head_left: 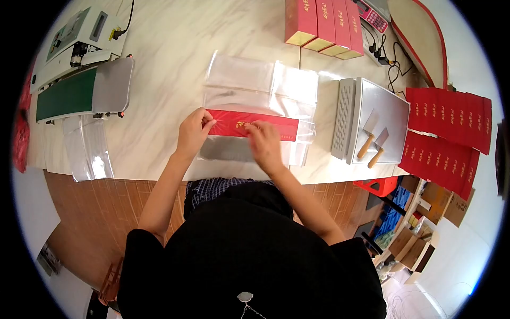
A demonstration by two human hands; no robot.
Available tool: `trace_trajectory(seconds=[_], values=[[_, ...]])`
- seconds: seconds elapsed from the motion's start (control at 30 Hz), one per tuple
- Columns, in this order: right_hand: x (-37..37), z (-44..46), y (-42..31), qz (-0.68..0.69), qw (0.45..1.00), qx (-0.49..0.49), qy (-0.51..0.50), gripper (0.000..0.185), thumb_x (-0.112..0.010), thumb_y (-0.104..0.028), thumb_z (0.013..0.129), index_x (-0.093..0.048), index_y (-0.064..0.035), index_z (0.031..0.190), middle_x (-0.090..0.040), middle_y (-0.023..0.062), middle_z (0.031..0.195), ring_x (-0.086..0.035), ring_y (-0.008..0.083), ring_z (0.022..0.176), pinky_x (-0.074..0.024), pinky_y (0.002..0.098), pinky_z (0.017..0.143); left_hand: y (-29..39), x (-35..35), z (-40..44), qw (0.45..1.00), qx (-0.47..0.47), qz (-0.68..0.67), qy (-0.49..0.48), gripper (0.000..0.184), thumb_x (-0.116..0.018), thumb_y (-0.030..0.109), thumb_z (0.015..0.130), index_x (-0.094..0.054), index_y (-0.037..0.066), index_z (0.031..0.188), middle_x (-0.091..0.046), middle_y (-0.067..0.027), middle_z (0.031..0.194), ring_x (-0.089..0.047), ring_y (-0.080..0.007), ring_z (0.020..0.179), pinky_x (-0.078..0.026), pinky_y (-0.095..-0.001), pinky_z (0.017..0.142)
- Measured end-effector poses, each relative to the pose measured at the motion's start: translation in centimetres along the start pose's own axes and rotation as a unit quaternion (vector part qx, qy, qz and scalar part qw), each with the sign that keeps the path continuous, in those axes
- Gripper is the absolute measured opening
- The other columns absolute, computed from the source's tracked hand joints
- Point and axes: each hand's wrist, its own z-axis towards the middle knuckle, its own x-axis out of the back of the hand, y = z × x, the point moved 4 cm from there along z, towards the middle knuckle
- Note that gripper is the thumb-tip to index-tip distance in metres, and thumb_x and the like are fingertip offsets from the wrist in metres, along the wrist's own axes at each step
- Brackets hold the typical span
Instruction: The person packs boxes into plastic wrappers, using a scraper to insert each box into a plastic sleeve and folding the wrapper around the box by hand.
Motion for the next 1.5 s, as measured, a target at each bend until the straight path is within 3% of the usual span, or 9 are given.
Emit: trace_trajectory(seconds=[0.13, 0.3, 0.43, 0.53, 0.6, 0.7, 0.8, 1.03, 1.5], values=[[-2.0, 0.2, -2.9, -0.117, 0.99, 0.046, -0.057, 0.054, -0.064, -0.008, 0.078, -0.055, -0.0072, 0.132, -0.053, 0.0126, 0.121, -0.051, 0.0311, 0.113, -0.0429, 0.0448, 0.096, -0.2, 0.1, -0.1, 1.0, 0.01, -0.001, -0.004, 0.014, -0.071, 0.003, 0.082, -0.057, 0.002, 0.087, -0.062, -0.009, 0.079, -0.062, -0.0229, 0.07, -0.05, -0.0337, 0.065], [-2.6, 0.6, -3.2, -0.142, 0.988, 0.021, -0.065, 0.053, -0.063, -0.011, 0.081, -0.054, -0.0079, 0.133, -0.052, 0.0133, 0.122, -0.051, 0.0314, 0.112, -0.0429, 0.0453, 0.096, -1.9, 2.4, -0.1, 0.998, -0.013, 0.04, 0.049, 0.013, -0.068, 0.004, 0.084, -0.06, 0.003, 0.094, -0.063, -0.01, 0.085, -0.062, -0.0235, 0.072, -0.05, -0.0344, 0.067], [-2.6, 1.2, -3.5, -0.136, 0.988, 0.0, -0.073, 0.051, -0.062, -0.013, 0.084, -0.053, -0.0081, 0.134, -0.051, 0.0145, 0.121, -0.051, 0.0322, 0.111, -0.0428, 0.0461, 0.096, -6.9, 6.7, -0.5, 0.985, 0.066, 0.106, 0.123, 0.011, -0.063, 0.011, 0.092, -0.062, 0.003, 0.099, -0.065, -0.0096, 0.088, -0.062, -0.0218, 0.074, -0.05, -0.0335, 0.069], [-2.7, 1.4, -3.5, -0.13, 0.988, -0.009, -0.077, 0.05, -0.061, -0.013, 0.085, -0.053, -0.0082, 0.134, -0.051, 0.0146, 0.121, -0.05, 0.0328, 0.112, -0.0423, 0.0468, 0.096, -9.5, 7.8, -0.8, 0.977, 0.153, 0.003, 0.15, 0.022, -0.058, 0.023, 0.099, -0.064, 0.002, 0.103, -0.068, -0.0062, 0.092, -0.063, -0.0146, 0.081, -0.049, -0.0295, 0.073], [-2.8, 1.3, -3.4, -0.121, 0.989, -0.011, -0.078, 0.051, -0.061, -0.012, 0.084, -0.053, -0.0081, 0.134, -0.051, 0.0146, 0.121, -0.05, 0.0328, 0.111, -0.0421, 0.0472, 0.096, -10.5, 5.6, -0.9, 0.936, 0.278, -0.214, -0.003, 0.029, -0.056, 0.028, 0.1, -0.066, 0.002, 0.107, -0.07, -0.006, 0.097, -0.064, -0.014, 0.087, -0.049, -0.0292, 0.08], [-2.7, 1.4, -3.3, -0.114, 0.99, -0.011, -0.079, 0.053, -0.061, -0.011, 0.083, -0.053, -0.0078, 0.135, -0.051, 0.0145, 0.12, -0.05, 0.0329, 0.111, -0.042, 0.0475, 0.096, -7.1, 2.6, -0.8, 0.899, 0.315, -0.288, -0.101, 0.029, -0.064, 0.026, 0.095, -0.067, -0.001, 0.105, -0.071, -0.007, 0.093, -0.065, -0.0132, 0.087, -0.049, -0.0287, 0.081], [-2.6, 1.4, -3.1, -0.111, 0.99, -0.007, -0.081, 0.053, -0.062, -0.01, 0.082, -0.054, -0.0074, 0.134, -0.05, 0.0145, 0.119, -0.05, 0.0328, 0.109, -0.0417, 0.0465, 0.094, -4.7, 1.7, -0.7, 0.937, 0.274, -0.192, -0.098, 0.03, -0.068, 0.026, 0.092, -0.068, -0.002, 0.104, -0.071, -0.0086, 0.093, -0.066, -0.0129, 0.086, -0.05, -0.0276, 0.08], [-3.1, 1.1, -2.9, -0.098, 0.994, -0.013, -0.039, 0.051, -0.061, -0.009, 0.08, -0.055, -0.0056, 0.13, -0.051, 0.0146, 0.118, -0.052, 0.0323, 0.105, -0.0427, 0.0462, 0.093, -7.0, 1.1, -0.6, 0.933, 0.278, -0.216, -0.072, 0.024, -0.069, 0.018, 0.091, -0.069, -0.005, 0.098, -0.07, -0.0098, 0.093, -0.066, -0.0141, 0.081, -0.053, -0.0262, 0.077], [-2.9, 0.8, -2.9, -0.11, 0.993, -0.012, -0.033, 0.046, -0.062, -0.015, 0.082, -0.055, -0.0048, 0.127, -0.051, 0.0142, 0.118, -0.05, 0.0311, 0.107, -0.0422, 0.0434, 0.096, -7.9, 1.2, -0.4, 0.933, 0.279, -0.209, -0.091, 0.024, -0.066, 0.022, 0.095, -0.067, -0.002, 0.097, -0.069, -0.0088, 0.092, -0.066, -0.0136, 0.084, -0.053, -0.0261, 0.081]])
